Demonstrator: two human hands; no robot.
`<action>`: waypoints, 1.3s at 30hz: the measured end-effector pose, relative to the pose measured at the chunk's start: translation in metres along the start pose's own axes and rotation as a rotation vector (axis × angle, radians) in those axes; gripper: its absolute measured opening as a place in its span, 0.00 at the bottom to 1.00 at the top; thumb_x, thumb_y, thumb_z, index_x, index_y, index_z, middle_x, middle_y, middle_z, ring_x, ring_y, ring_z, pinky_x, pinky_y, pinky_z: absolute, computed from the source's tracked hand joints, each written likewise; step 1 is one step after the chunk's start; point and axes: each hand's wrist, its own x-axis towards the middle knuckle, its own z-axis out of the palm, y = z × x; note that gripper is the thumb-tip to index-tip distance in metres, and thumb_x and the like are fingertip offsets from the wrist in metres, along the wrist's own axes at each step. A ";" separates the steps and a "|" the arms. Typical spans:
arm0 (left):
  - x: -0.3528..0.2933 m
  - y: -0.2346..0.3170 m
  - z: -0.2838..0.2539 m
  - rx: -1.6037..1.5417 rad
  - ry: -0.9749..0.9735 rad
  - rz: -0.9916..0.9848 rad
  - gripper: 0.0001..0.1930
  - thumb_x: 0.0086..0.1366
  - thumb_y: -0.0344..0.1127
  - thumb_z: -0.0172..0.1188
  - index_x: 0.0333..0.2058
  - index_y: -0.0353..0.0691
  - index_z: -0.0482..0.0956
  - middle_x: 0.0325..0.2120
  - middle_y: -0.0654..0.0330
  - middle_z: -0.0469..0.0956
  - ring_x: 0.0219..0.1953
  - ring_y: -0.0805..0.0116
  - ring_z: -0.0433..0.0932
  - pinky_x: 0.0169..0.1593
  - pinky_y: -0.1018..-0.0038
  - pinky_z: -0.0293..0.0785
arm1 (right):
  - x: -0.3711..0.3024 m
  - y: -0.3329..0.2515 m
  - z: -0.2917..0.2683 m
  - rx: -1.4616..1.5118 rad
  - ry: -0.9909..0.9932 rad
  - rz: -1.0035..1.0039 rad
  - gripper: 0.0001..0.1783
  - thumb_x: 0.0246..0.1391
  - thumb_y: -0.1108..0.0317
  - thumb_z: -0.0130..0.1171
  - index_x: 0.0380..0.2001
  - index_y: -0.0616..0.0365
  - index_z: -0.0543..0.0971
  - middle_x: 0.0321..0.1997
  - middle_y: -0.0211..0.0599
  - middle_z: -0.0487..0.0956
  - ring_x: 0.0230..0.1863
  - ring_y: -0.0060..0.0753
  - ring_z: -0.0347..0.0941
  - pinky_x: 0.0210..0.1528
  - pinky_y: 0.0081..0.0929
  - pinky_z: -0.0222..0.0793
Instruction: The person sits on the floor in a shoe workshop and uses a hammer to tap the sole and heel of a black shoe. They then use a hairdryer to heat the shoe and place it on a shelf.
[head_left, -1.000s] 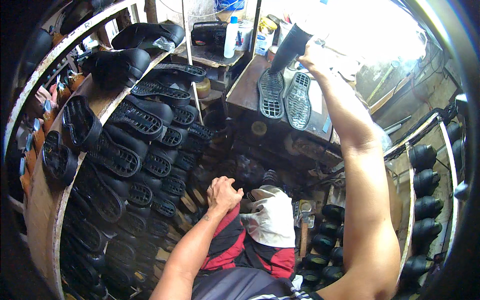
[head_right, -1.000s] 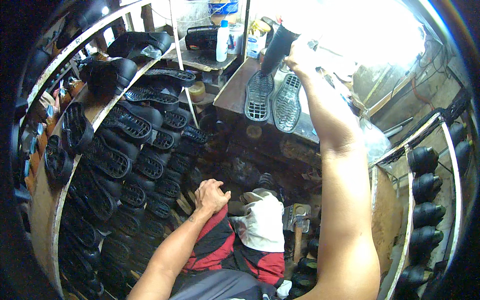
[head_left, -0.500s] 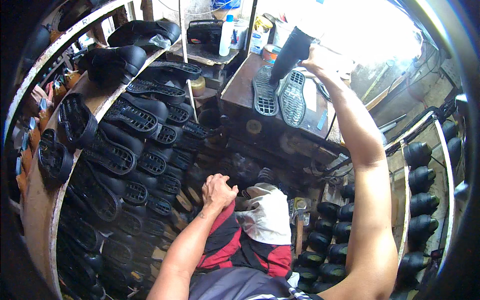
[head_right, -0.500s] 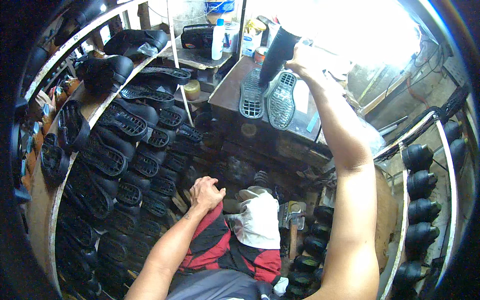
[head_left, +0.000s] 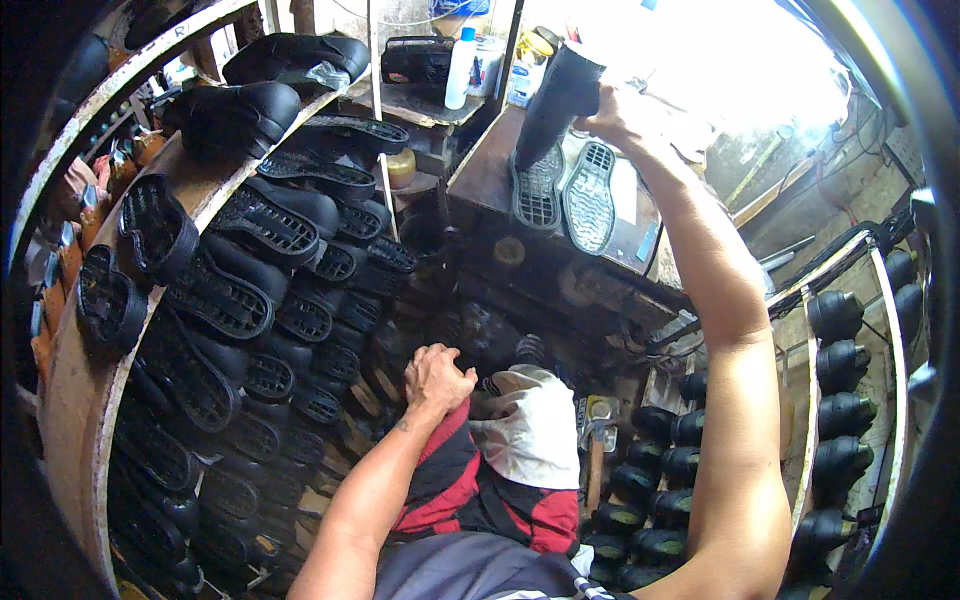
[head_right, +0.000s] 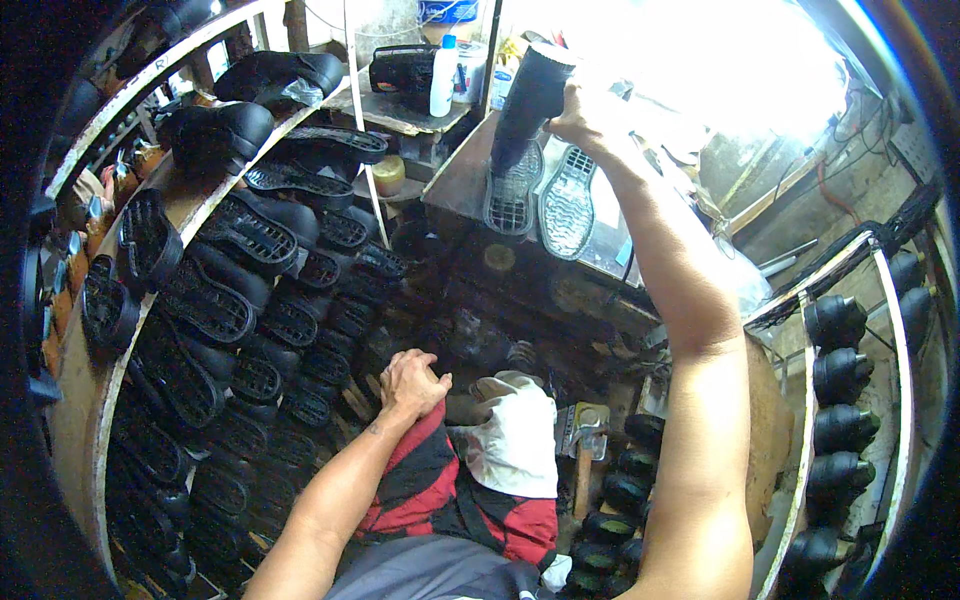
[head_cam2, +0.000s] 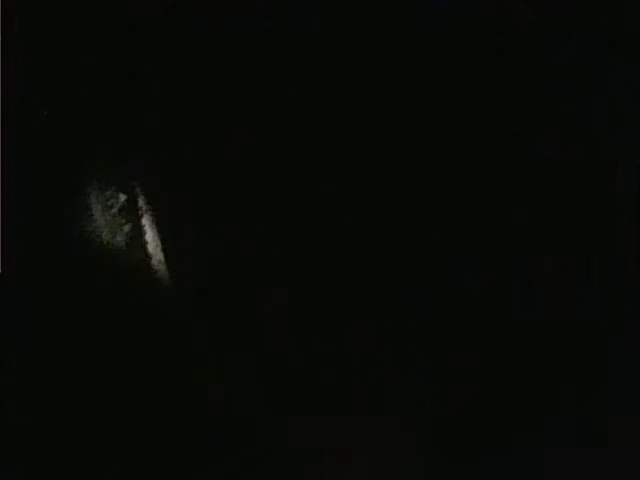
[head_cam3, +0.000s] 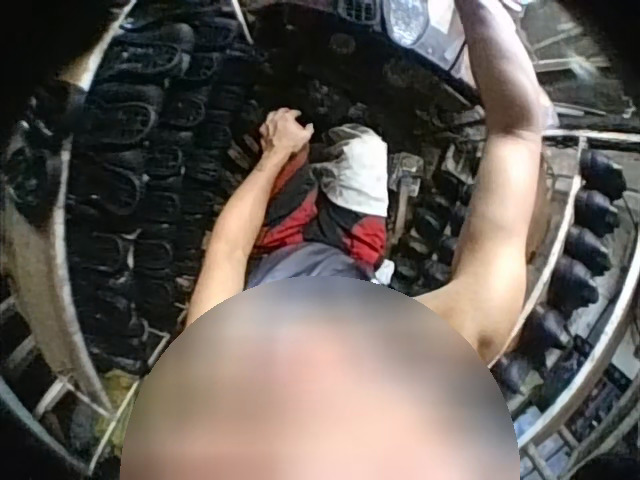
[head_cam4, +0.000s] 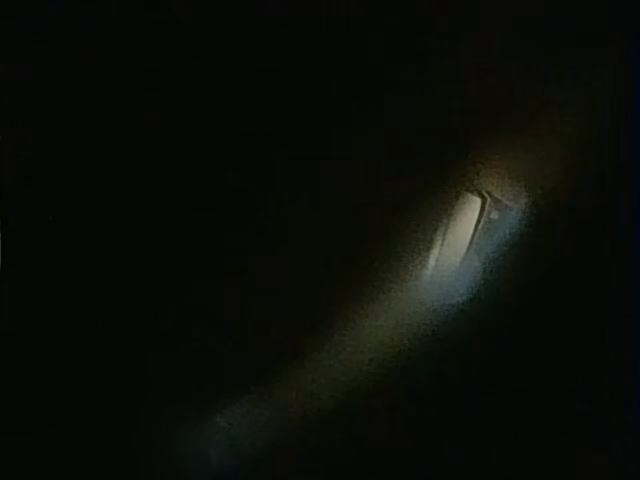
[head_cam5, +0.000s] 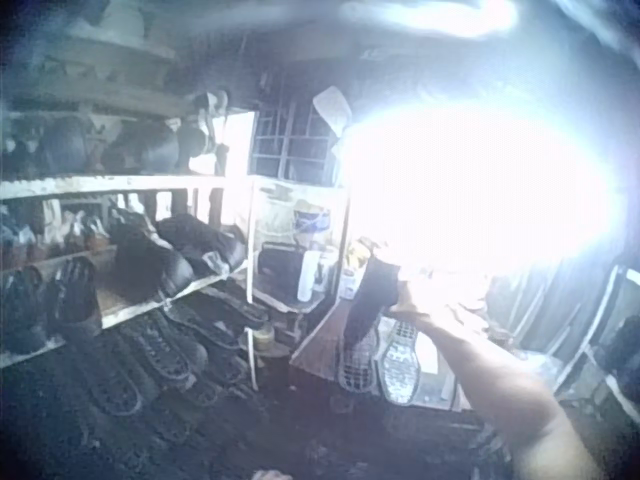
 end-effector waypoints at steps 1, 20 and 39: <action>0.000 0.001 -0.001 0.009 -0.011 -0.006 0.26 0.58 0.54 0.72 0.50 0.44 0.90 0.55 0.56 0.84 0.64 0.51 0.77 0.67 0.53 0.74 | 0.002 -0.003 0.004 -0.020 0.079 -0.029 0.40 0.43 0.47 0.81 0.53 0.65 0.83 0.47 0.55 0.87 0.51 0.54 0.85 0.55 0.45 0.81; 0.001 -0.002 -0.003 -0.050 -0.015 -0.008 0.27 0.59 0.53 0.71 0.52 0.41 0.89 0.54 0.53 0.83 0.63 0.49 0.76 0.68 0.54 0.72 | 0.029 0.031 0.062 -0.108 0.175 0.059 0.30 0.52 0.60 0.68 0.57 0.63 0.79 0.56 0.61 0.83 0.55 0.59 0.82 0.58 0.53 0.78; 0.000 0.003 -0.002 0.016 -0.032 -0.003 0.27 0.60 0.53 0.71 0.53 0.43 0.89 0.56 0.54 0.83 0.64 0.51 0.76 0.68 0.53 0.73 | 0.001 0.039 0.001 -0.004 -0.078 0.081 0.34 0.49 0.52 0.80 0.52 0.66 0.83 0.46 0.55 0.88 0.49 0.51 0.86 0.53 0.46 0.81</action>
